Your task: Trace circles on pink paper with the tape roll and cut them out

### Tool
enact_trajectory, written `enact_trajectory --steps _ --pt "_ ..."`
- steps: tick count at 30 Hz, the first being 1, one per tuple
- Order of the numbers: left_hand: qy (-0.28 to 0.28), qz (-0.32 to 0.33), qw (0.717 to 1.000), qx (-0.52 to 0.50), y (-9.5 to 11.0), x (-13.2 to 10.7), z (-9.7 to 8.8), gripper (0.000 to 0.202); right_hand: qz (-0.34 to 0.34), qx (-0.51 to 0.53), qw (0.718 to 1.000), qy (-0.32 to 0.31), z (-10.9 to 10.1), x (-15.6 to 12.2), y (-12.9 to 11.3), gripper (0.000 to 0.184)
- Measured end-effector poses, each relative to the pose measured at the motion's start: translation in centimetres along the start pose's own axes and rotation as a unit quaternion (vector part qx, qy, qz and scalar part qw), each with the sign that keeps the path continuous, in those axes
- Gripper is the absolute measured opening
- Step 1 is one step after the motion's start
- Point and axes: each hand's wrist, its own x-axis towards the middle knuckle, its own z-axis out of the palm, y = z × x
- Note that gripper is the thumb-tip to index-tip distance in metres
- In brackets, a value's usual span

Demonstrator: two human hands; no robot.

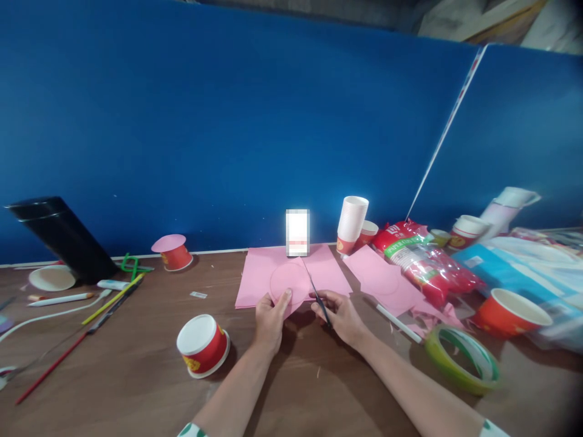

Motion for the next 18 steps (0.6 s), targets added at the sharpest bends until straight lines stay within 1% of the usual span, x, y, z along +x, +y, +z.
enact_trajectory --steps 3,18 --pt "0.007 0.002 1.000 0.001 0.03 -0.07 0.05 0.035 -0.006 -0.005 1.000 0.001 -0.02 0.02 0.10 0.033" --pt "0.011 0.011 1.000 -0.012 -0.12 0.07 0.10 0.037 0.008 -0.020 1.000 0.009 0.06 -0.03 -0.33 0.035"
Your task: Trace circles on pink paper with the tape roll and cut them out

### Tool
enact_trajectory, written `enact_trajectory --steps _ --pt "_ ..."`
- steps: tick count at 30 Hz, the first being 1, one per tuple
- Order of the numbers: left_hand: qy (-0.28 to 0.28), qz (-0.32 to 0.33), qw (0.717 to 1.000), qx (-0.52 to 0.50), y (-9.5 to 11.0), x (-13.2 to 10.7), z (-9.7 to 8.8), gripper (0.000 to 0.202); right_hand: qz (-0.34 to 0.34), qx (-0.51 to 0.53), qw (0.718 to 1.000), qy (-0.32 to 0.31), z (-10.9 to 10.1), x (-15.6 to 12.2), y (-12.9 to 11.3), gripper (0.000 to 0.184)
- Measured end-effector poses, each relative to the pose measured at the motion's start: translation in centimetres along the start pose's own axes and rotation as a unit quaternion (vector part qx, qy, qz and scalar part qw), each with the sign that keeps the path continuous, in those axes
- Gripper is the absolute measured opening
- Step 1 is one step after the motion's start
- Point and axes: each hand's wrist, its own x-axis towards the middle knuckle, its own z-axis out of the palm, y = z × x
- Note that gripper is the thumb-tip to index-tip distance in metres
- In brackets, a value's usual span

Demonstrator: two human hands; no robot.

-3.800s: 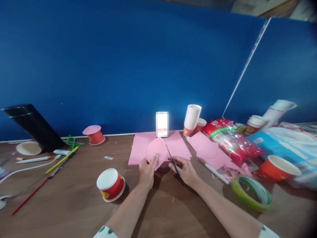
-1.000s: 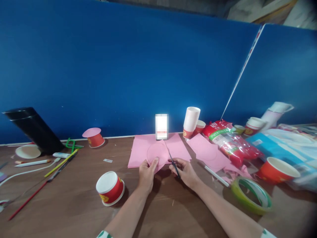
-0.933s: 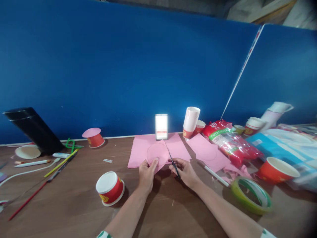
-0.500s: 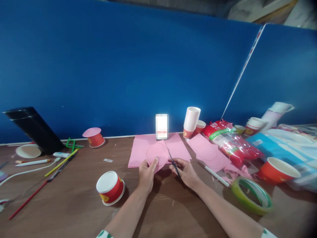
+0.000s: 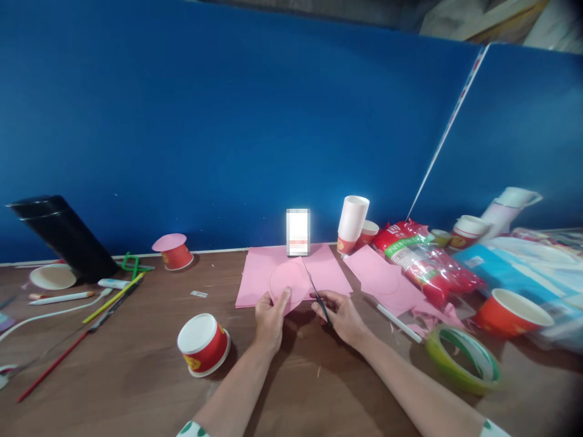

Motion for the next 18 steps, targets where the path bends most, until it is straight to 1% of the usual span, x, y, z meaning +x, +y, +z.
enact_trajectory --steps 9,13,18 --pt "0.006 -0.003 1.000 0.004 0.09 -0.04 0.07 0.035 0.001 0.005 1.000 -0.006 -0.05 -0.09 0.23 0.035" --pt "0.019 -0.005 0.999 0.028 0.32 -0.08 0.22 0.037 0.003 0.011 1.000 -0.007 0.00 -0.09 0.09 0.037" --pt "0.021 -0.004 0.998 0.057 0.37 -0.10 0.09 0.039 0.002 0.023 1.000 -0.007 -0.04 -0.06 0.18 0.038"
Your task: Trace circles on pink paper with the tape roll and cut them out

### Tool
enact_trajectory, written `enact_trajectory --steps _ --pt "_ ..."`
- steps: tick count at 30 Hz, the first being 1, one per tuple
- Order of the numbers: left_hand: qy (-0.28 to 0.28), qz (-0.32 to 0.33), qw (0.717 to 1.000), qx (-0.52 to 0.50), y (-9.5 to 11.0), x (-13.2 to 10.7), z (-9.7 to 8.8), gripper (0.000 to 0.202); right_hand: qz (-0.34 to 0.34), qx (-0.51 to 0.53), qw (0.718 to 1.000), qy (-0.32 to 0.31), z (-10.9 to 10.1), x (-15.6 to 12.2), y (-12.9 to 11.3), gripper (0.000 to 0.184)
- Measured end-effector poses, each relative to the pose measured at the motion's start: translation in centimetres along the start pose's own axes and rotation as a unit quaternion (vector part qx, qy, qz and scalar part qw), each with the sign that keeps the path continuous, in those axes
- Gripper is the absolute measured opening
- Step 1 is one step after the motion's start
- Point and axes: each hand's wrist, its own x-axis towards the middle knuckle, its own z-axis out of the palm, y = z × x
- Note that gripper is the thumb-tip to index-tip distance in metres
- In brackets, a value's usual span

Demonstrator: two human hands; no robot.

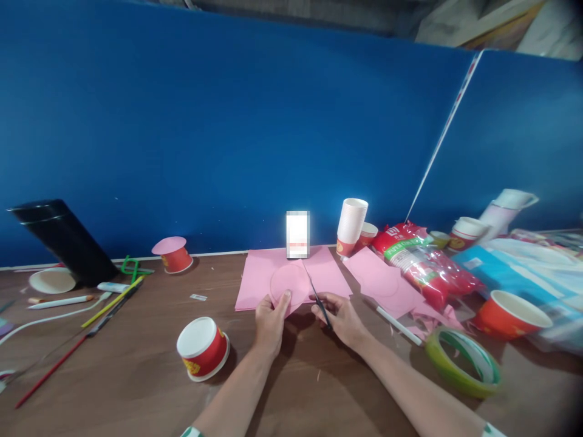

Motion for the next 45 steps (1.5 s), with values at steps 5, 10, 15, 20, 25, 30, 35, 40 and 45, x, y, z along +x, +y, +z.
enact_trajectory --steps 5,10,15,20,25,30,35,40,45 --pt "0.001 -0.003 1.000 0.003 -0.05 -0.02 -0.04 0.038 -0.007 0.009 1.000 0.001 -0.12 0.00 0.09 0.041" --pt "-0.001 -0.004 1.000 0.001 0.09 -0.10 0.04 0.038 -0.006 0.012 1.000 0.003 -0.07 0.02 0.10 0.043" --pt "-0.009 0.001 1.000 -0.011 -0.01 -0.06 -0.04 0.039 -0.005 0.005 1.000 0.001 -0.06 0.07 0.12 0.041" --pt "-0.008 0.001 1.000 -0.010 0.05 -0.09 -0.06 0.038 -0.005 -0.004 1.000 0.001 -0.11 0.08 0.16 0.040" --pt "-0.006 0.006 1.000 -0.013 0.13 -0.09 -0.07 0.038 -0.007 -0.017 1.000 0.005 -0.13 0.04 0.17 0.039" --pt "-0.011 0.005 1.000 -0.023 0.16 -0.07 -0.02 0.037 -0.004 -0.011 1.000 0.003 -0.12 0.07 0.10 0.038" --pt "0.001 -0.006 1.000 -0.030 0.34 -0.17 0.13 0.038 0.004 -0.014 1.000 0.007 -0.06 0.07 0.02 0.041" --pt "-0.003 0.002 0.999 -0.036 0.06 -0.09 -0.01 0.039 0.003 -0.017 1.000 0.008 -0.05 0.03 0.04 0.042" --pt "-0.001 0.009 0.999 -0.035 -0.41 0.16 -0.24 0.038 0.007 -0.018 1.000 0.004 -0.09 -0.01 -0.05 0.041"
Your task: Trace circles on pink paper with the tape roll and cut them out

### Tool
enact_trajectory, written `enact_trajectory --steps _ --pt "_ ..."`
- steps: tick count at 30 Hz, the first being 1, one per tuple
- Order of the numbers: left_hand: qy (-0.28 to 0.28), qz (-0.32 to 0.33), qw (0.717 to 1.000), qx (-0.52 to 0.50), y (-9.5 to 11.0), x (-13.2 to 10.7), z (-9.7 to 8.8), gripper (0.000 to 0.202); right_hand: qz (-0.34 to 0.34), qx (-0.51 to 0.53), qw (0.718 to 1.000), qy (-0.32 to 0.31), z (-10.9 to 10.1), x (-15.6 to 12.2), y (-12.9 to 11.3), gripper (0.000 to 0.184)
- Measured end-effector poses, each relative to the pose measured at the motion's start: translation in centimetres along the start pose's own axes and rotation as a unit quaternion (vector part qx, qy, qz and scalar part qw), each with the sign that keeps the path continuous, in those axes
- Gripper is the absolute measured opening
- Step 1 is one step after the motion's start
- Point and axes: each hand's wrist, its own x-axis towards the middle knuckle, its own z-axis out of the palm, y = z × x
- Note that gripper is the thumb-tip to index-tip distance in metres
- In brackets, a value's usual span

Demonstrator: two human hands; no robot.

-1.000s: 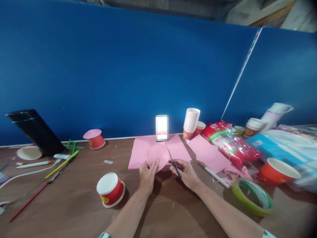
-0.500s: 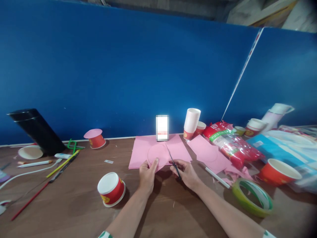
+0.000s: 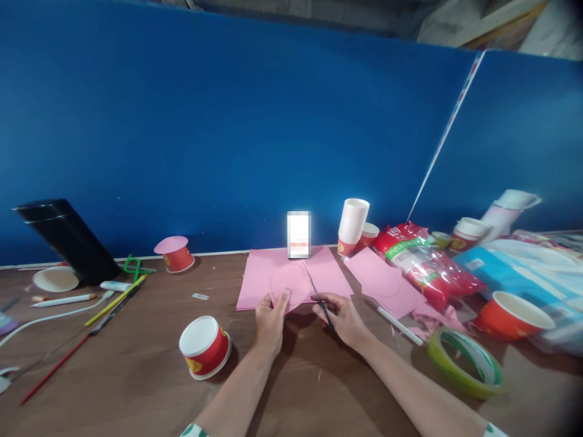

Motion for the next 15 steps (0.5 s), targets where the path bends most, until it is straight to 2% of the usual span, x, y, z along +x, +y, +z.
enact_trajectory --steps 15 --pt "-0.003 -0.001 0.999 0.035 0.07 0.01 -0.02 0.038 -0.011 0.018 1.000 -0.008 -0.12 0.00 0.16 0.038"
